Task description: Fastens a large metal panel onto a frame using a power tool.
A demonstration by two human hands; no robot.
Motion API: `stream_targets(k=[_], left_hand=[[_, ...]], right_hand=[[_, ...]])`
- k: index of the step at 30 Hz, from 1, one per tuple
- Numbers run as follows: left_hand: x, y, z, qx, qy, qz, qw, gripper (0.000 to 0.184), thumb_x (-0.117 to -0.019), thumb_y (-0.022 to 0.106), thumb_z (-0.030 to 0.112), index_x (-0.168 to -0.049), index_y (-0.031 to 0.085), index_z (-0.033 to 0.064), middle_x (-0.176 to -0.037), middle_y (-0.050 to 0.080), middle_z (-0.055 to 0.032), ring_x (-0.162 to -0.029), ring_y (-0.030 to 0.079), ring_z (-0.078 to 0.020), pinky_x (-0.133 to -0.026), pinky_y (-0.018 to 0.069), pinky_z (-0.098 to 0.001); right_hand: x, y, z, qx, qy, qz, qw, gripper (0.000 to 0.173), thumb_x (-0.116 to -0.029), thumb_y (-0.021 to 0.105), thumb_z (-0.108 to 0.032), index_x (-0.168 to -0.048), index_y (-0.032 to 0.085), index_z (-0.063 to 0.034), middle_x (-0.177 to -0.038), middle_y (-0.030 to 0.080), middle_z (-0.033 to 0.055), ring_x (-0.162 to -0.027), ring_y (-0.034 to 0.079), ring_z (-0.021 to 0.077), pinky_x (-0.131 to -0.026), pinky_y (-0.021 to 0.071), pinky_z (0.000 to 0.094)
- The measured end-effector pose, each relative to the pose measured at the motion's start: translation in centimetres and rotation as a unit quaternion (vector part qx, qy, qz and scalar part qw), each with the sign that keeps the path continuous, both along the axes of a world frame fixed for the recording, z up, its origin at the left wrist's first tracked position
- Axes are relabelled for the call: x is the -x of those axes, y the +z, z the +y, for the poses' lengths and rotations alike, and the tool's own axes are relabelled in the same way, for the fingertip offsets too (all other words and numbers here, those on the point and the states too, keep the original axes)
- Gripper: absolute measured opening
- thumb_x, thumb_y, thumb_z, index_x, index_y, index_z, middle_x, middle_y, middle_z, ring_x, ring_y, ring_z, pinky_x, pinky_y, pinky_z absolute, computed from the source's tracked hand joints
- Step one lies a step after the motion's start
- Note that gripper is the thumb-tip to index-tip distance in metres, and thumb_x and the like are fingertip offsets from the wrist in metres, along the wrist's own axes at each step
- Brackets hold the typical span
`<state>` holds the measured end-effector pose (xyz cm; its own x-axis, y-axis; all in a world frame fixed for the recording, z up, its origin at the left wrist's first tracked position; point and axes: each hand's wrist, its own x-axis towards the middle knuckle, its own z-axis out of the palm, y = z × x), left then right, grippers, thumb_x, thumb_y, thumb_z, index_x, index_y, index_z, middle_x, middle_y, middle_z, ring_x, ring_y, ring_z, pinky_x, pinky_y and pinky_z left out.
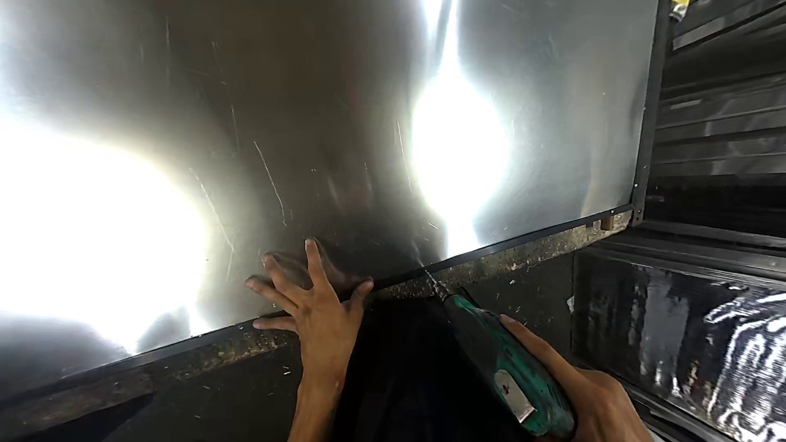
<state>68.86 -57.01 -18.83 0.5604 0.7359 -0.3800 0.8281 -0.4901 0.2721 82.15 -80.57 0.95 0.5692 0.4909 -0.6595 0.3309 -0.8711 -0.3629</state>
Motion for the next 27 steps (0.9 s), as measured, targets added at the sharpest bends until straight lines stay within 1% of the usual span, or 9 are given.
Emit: stream_targets(k=[2, 6, 9, 12, 15, 18, 21, 25, 27], left_hand=[[0.0, -0.1, 0.1, 0.004, 0.003, 0.008, 1.000, 0.113, -0.0727, 0.064, 0.082, -0.164, 0.021, 0.0328, -0.169, -0.002, -0.0263, -0.150, -0.005, -0.0616, -0.095, 0.0092, -0.0936], [-0.1, 0.1, 0.2, 0.012, 0.002, 0.015, 1.000, 0.113, -0.0735, 0.063, 0.083, -0.164, 0.021, 0.0316, -0.169, -0.003, -0.0272, -0.150, -0.006, -0.0617, -0.096, 0.0092, -0.0934], [-0.1, 0.1, 0.2, 0.013, 0.000, 0.022, 1.000, 0.113, -0.0735, 0.061, 0.085, -0.164, 0.020, 0.0316, -0.169, -0.003, -0.0276, -0.150, -0.007, -0.0612, -0.097, 0.0090, -0.0931], [-0.1, 0.1, 0.3, 0.010, -0.003, 0.023, 1.000, 0.112, -0.0743, 0.059, 0.086, -0.164, 0.020, 0.0318, -0.169, -0.002, -0.0280, -0.150, -0.007, -0.0616, -0.096, 0.0098, -0.0930], [-0.2, 0.2, 0.3, 0.013, -0.004, 0.023, 1.000, 0.112, -0.0745, 0.058, 0.086, -0.164, 0.020, 0.0307, -0.169, -0.002, -0.0283, -0.149, -0.007, -0.0622, -0.096, 0.0109, -0.0930], [-0.3, 0.3, 0.4, 0.021, -0.002, 0.017, 1.000, 0.112, -0.0756, 0.059, 0.085, -0.165, 0.019, 0.0303, -0.168, -0.003, -0.0299, -0.149, -0.007, -0.0633, -0.096, 0.0093, -0.0935], [-0.2, 0.3, 0.4, 0.020, 0.001, 0.025, 0.999, 0.111, -0.0752, 0.060, 0.085, -0.164, 0.019, 0.0319, -0.168, -0.003, -0.0295, -0.149, -0.007, -0.0628, -0.096, 0.0093, -0.0932], [-0.3, 0.2, 0.2, 0.015, -0.003, 0.029, 0.999, 0.113, -0.0738, 0.060, 0.086, -0.164, 0.020, 0.0315, -0.168, -0.002, -0.0302, -0.149, -0.005, -0.0636, -0.096, 0.0104, -0.0930], [-0.4, 0.5, 0.3, 0.011, -0.011, 0.036, 0.999, 0.109, -0.0772, 0.057, 0.084, -0.164, 0.020, 0.0295, -0.167, 0.000, -0.0308, -0.149, -0.003, -0.0624, -0.099, 0.0110, -0.0910]], right_hand=[[0.1, 0.0, 0.1, -0.001, -0.007, 0.008, 1.000, 0.083, -0.0778, 0.077, -0.035, -0.154, 0.050, -0.0161, -0.090, 0.077, 0.0097, -0.067, 0.072, 0.0229, -0.054, 0.0565, 0.0474], [0.0, 0.2, 0.4, 0.004, -0.018, 0.018, 1.000, 0.080, -0.0798, 0.075, -0.036, -0.153, 0.050, -0.0136, -0.092, 0.078, 0.0105, -0.068, 0.072, 0.0225, -0.055, 0.0567, 0.0466], [-0.2, 0.3, 0.7, 0.008, -0.028, 0.026, 0.999, 0.080, -0.0797, 0.076, -0.035, -0.152, 0.051, -0.0112, -0.095, 0.078, 0.0121, -0.070, 0.073, 0.0225, -0.057, 0.0577, 0.0452], [-0.6, 0.4, 1.0, 0.014, -0.032, 0.037, 0.999, 0.080, -0.0793, 0.075, -0.034, -0.152, 0.051, -0.0116, -0.097, 0.078, 0.0118, -0.073, 0.074, 0.0216, -0.059, 0.0587, 0.0441], [-0.7, 0.5, 1.1, 0.013, -0.023, 0.034, 0.999, 0.077, -0.0836, 0.074, -0.039, -0.152, 0.051, -0.0121, -0.097, 0.078, 0.0122, -0.072, 0.074, 0.0216, -0.058, 0.0582, 0.0445], [-0.9, 0.6, 1.2, 0.018, -0.025, 0.036, 0.999, 0.077, -0.0833, 0.074, -0.040, -0.151, 0.052, -0.0108, -0.098, 0.078, 0.0121, -0.074, 0.074, 0.0208, -0.059, 0.0590, 0.0435], [-1.1, 0.6, 1.4, 0.025, -0.023, 0.049, 0.998, 0.079, -0.0818, 0.074, -0.037, -0.152, 0.051, -0.0108, -0.098, 0.078, 0.0126, -0.074, 0.074, 0.0216, -0.060, 0.0590, 0.0441], [-1.2, 0.6, 1.7, 0.033, -0.002, 0.035, 0.999, 0.080, -0.0804, 0.076, -0.037, -0.153, 0.050, -0.0135, -0.096, 0.078, 0.0109, -0.070, 0.073, 0.0222, -0.056, 0.0575, 0.0446], [-1.1, 0.7, 1.8, 0.042, 0.016, 0.024, 0.999, 0.083, -0.0785, 0.076, -0.040, -0.153, 0.051, -0.0144, -0.089, 0.077, 0.0099, -0.064, 0.071, 0.0230, -0.051, 0.0552, 0.0459]])
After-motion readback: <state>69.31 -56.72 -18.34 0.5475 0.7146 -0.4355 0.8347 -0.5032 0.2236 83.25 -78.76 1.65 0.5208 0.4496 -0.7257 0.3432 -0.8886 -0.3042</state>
